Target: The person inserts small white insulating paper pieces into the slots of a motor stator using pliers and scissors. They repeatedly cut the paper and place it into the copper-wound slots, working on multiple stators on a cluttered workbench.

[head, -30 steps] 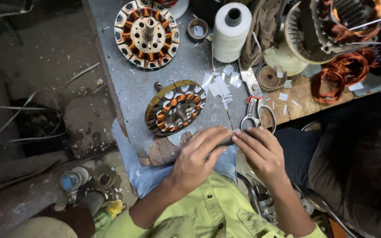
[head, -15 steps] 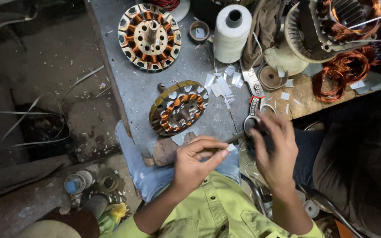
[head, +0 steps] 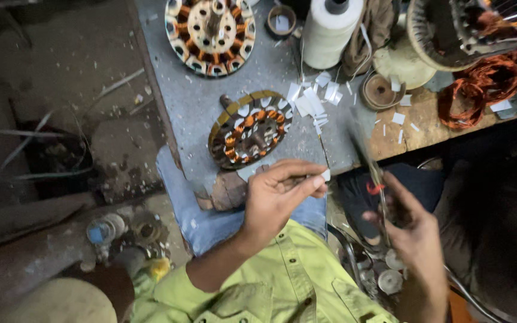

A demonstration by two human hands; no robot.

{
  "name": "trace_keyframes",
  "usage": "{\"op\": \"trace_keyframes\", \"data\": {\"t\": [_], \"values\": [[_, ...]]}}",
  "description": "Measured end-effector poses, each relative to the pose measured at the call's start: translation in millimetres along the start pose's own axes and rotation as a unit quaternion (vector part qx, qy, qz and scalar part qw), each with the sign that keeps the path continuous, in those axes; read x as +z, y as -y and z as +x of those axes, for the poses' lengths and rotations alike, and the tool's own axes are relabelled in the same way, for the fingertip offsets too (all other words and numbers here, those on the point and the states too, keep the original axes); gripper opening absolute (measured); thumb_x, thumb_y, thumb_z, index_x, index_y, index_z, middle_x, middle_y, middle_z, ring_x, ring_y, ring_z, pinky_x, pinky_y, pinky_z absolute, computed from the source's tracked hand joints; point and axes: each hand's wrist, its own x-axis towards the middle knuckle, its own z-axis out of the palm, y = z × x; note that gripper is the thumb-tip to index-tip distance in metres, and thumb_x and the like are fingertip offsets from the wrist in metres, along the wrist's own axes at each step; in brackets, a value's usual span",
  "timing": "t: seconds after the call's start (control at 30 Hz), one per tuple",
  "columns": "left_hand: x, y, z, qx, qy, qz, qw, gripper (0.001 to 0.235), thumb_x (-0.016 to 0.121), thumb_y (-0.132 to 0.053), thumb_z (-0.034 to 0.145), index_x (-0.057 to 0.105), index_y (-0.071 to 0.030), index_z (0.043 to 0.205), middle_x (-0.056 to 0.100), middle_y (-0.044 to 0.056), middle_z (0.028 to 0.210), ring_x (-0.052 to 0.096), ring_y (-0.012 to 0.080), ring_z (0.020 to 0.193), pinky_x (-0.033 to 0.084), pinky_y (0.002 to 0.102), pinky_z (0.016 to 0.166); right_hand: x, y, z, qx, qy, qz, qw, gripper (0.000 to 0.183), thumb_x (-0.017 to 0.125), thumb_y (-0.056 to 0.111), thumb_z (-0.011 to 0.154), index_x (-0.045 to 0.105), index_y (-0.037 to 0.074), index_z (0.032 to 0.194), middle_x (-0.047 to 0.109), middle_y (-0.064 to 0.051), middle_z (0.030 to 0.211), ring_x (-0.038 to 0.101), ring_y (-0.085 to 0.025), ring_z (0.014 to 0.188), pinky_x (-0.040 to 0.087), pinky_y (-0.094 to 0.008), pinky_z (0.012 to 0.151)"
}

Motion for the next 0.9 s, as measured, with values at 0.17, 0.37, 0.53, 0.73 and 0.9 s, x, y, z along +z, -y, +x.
{"op": "trace_keyframes", "data": {"t": [0.17,0.37,0.53,0.73,0.9], "values": [[12.9,-17.9,6.1,0.049,0.028,-0.003,0.998,0.022,0.069,0.003,0.101,0.070,0.007,0.123,0.066,0.011,0.122,0.071,0.0163,0.102,0.061,0.030,0.093,34.7,-59.0,-36.1,-0.007,0.075,0.212,0.974,0.075,0.079,0.007,0.081,0.045,0.003,0.147,0.067,-0.008,0.094,0.067,-0.016,0.063,0.056,-0.031,0.048],[30.7,-33.9,18.2,0.045,-0.032,0.035,0.998,0.028,0.070,0.003,0.098,0.070,0.003,0.126,0.074,0.008,0.108,0.070,0.0097,0.095,0.060,0.024,0.086,108.8,-73.8,-30.1,0.122,0.134,0.432,0.883,0.054,0.037,0.051,0.106,0.040,0.016,0.147,0.060,-0.013,0.065,0.054,-0.017,0.047,0.040,-0.029,0.040],[33.0,-39.6,20.7,0.095,-0.057,0.136,0.984,0.031,0.073,0.001,0.096,0.071,0.000,0.127,0.075,0.005,0.112,0.069,0.0063,0.096,0.060,0.022,0.084,106.7,-53.6,-13.2,0.084,0.238,0.437,0.863,0.076,0.026,0.065,0.109,0.046,-0.008,0.102,0.063,-0.017,0.069,0.055,-0.021,0.054,0.040,-0.030,0.047],[35.8,-42.4,21.4,0.111,-0.057,0.120,0.985,0.033,0.071,0.000,0.097,0.071,-0.002,0.129,0.075,0.005,0.116,0.068,0.0054,0.098,0.061,0.022,0.085,107.5,-28.0,-6.9,-0.149,0.183,0.337,0.912,0.074,0.082,0.043,0.086,0.045,0.000,0.132,0.050,-0.002,0.072,0.047,-0.011,0.059,0.035,-0.024,0.052],[36.6,-43.8,20.4,0.116,-0.053,0.137,0.982,0.033,0.071,0.001,0.096,0.072,-0.004,0.129,0.073,0.003,0.108,0.067,0.0042,0.094,0.061,0.020,0.083,108.3,-22.5,-5.5,-0.091,0.118,0.266,0.952,0.059,0.080,0.013,0.089,0.046,-0.005,0.133,0.054,-0.002,0.076,0.054,-0.012,0.062,0.043,-0.026,0.055]]}}
